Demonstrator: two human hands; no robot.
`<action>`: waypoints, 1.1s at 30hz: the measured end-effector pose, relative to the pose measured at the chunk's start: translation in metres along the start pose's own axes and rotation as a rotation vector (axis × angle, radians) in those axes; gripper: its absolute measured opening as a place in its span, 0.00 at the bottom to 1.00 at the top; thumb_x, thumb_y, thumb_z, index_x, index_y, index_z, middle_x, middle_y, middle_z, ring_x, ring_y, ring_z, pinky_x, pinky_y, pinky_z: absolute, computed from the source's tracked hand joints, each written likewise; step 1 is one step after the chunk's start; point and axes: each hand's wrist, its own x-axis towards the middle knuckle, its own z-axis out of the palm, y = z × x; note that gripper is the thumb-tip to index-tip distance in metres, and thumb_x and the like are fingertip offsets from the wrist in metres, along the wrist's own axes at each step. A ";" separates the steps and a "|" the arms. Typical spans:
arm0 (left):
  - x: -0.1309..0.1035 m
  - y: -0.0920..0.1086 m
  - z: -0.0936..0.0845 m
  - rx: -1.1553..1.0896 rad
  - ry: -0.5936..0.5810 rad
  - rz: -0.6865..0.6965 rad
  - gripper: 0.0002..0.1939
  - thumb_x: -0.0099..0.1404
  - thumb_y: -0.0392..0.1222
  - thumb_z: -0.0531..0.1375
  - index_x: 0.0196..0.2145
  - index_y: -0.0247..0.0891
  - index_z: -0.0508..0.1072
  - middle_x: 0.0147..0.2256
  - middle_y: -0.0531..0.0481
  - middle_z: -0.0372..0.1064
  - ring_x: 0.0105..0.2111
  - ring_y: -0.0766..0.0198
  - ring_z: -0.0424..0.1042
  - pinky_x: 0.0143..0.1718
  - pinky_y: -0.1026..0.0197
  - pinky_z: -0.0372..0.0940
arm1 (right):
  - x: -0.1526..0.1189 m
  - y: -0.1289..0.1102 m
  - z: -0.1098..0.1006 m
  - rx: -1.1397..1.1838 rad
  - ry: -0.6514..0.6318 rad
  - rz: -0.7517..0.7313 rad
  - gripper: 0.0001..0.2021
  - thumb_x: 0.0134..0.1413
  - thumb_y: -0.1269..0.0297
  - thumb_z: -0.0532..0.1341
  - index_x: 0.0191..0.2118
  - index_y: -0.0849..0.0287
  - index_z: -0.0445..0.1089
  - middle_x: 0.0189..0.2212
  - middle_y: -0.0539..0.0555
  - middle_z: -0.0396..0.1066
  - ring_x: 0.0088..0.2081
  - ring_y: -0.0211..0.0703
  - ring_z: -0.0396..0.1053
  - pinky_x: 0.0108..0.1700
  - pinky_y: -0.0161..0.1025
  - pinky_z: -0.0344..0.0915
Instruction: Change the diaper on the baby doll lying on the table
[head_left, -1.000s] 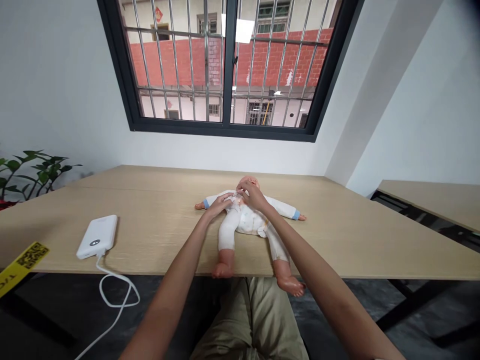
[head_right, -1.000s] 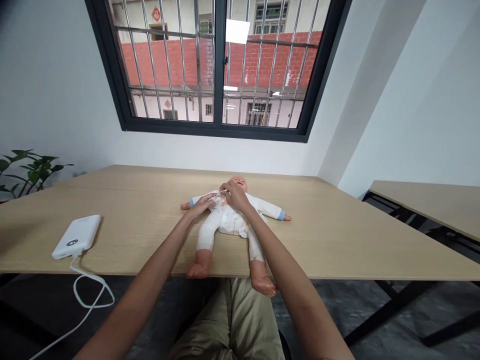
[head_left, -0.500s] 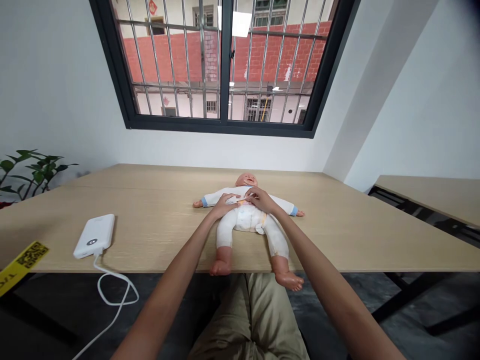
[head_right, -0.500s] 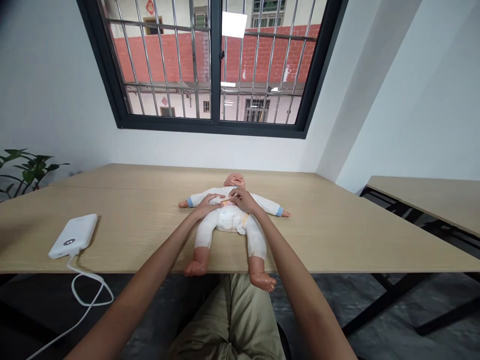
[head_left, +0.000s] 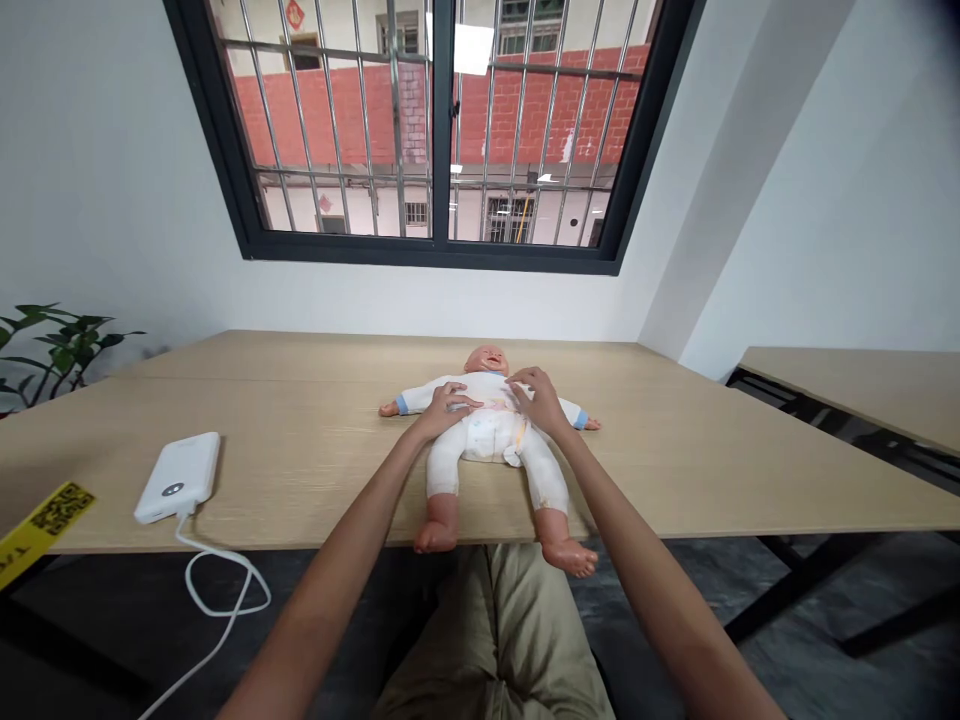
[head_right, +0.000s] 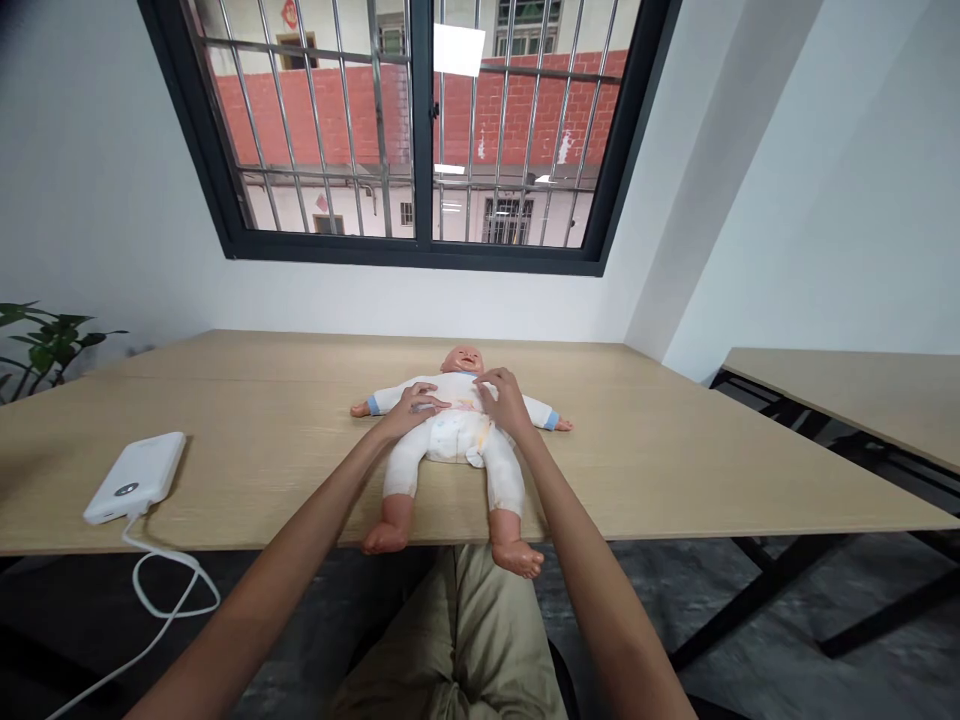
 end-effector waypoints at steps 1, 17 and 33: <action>-0.001 0.003 0.000 0.016 -0.024 -0.009 0.10 0.64 0.41 0.59 0.41 0.42 0.80 0.54 0.43 0.60 0.59 0.55 0.57 0.64 0.51 0.49 | -0.006 0.007 0.000 0.023 0.109 0.084 0.11 0.60 0.62 0.55 0.40 0.58 0.73 0.40 0.59 0.69 0.43 0.47 0.67 0.41 0.43 0.67; -0.003 0.032 0.004 -0.013 -0.059 -0.235 0.28 0.64 0.58 0.51 0.54 0.40 0.72 0.67 0.48 0.47 0.67 0.53 0.43 0.66 0.52 0.42 | -0.047 0.048 0.011 -0.127 0.303 0.387 0.11 0.57 0.64 0.49 0.35 0.60 0.67 0.36 0.59 0.68 0.36 0.45 0.65 0.43 0.43 0.61; -0.009 0.012 0.004 -0.247 -0.064 -0.067 0.31 0.69 0.52 0.39 0.60 0.35 0.65 0.57 0.43 0.66 0.62 0.56 0.58 0.62 0.51 0.52 | -0.046 0.039 0.007 -0.102 0.257 0.467 0.11 0.55 0.63 0.50 0.35 0.59 0.68 0.35 0.58 0.72 0.37 0.48 0.67 0.43 0.43 0.62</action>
